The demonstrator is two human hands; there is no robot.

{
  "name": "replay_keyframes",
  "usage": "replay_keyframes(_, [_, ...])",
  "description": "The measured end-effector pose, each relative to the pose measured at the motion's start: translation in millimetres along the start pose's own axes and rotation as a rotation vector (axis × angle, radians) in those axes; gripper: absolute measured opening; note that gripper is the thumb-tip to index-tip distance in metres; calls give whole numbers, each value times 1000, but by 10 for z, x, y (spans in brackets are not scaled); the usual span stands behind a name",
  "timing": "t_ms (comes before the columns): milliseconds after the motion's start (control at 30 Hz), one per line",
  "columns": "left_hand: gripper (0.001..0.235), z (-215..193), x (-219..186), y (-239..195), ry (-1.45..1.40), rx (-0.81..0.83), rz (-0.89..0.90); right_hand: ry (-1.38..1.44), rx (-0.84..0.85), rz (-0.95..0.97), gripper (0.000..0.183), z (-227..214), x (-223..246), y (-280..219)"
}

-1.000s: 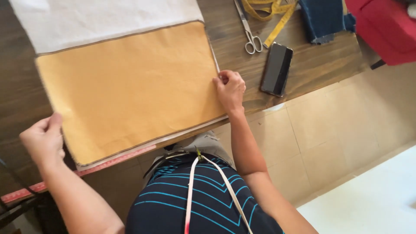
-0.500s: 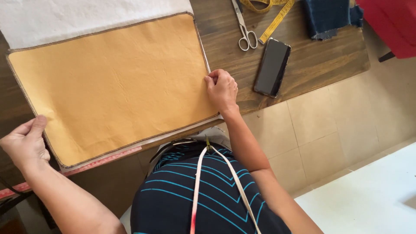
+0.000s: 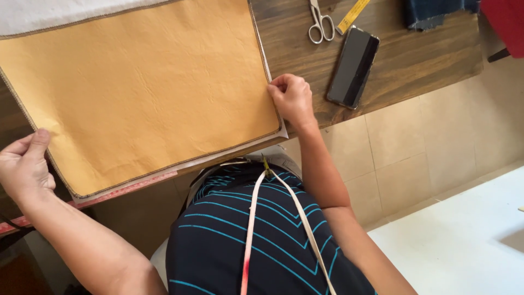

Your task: Cutting lining fabric with scissors following a rectangular template on a work table.

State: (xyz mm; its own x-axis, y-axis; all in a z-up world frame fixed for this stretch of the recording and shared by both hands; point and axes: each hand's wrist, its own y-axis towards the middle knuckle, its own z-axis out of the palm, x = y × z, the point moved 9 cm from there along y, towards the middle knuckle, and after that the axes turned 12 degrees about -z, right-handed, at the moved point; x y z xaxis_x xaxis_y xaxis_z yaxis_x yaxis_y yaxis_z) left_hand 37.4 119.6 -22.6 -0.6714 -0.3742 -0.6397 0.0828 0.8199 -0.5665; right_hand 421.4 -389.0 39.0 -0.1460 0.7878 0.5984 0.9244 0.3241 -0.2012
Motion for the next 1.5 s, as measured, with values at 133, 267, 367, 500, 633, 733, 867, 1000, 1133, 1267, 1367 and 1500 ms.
replay_keyframes(133, [34, -13, 145, 299, -30, 31, 79, 97, 105, -32, 28, -83, 61, -21])
replay_keyframes(267, [31, -10, 165, 337, -42, 38, 68, 161, 256, 47, 37, -153, 181, -130])
replay_keyframes(367, [34, -8, 184, 403, -61, 53, 122, 206, 331, 105, 43, -54, 139, -182])
replay_keyframes(500, [33, 2, 97, 247, -17, 34, 106, 177, 352, 37, 50, -38, 303, -235])
replay_keyframes(633, [33, -4, 73, 276, -56, 42, 194, 338, 329, 92, 40, 59, 276, -258])
replay_keyframes(733, [32, 8, 87, 312, -86, 58, 213, 408, 286, 110, 32, 101, 182, -231])
replay_keyframes(867, [35, 12, -52, -34, -2, 17, 69, 509, 258, 137, 22, 76, 228, -248])
replay_keyframes(1000, [38, 16, 38, 127, -42, 33, 66, 408, 189, 116, 29, 100, 61, -177])
replay_keyframes(1133, [41, 15, 117, 262, -126, 40, 111, 77, 119, 93, 34, 33, -54, -117])
replay_keyframes(1267, [36, 22, 130, 234, -203, 48, 92, 43, 109, 79, 36, 19, -76, -99])
replay_keyframes(1367, [29, 24, 138, 351, -194, 54, 163, 39, 127, 80, 36, 32, -77, -66])
replay_keyframes(1500, [26, 12, 41, 193, -142, 19, 163, 54, 140, 120, 36, -30, 11, -91])
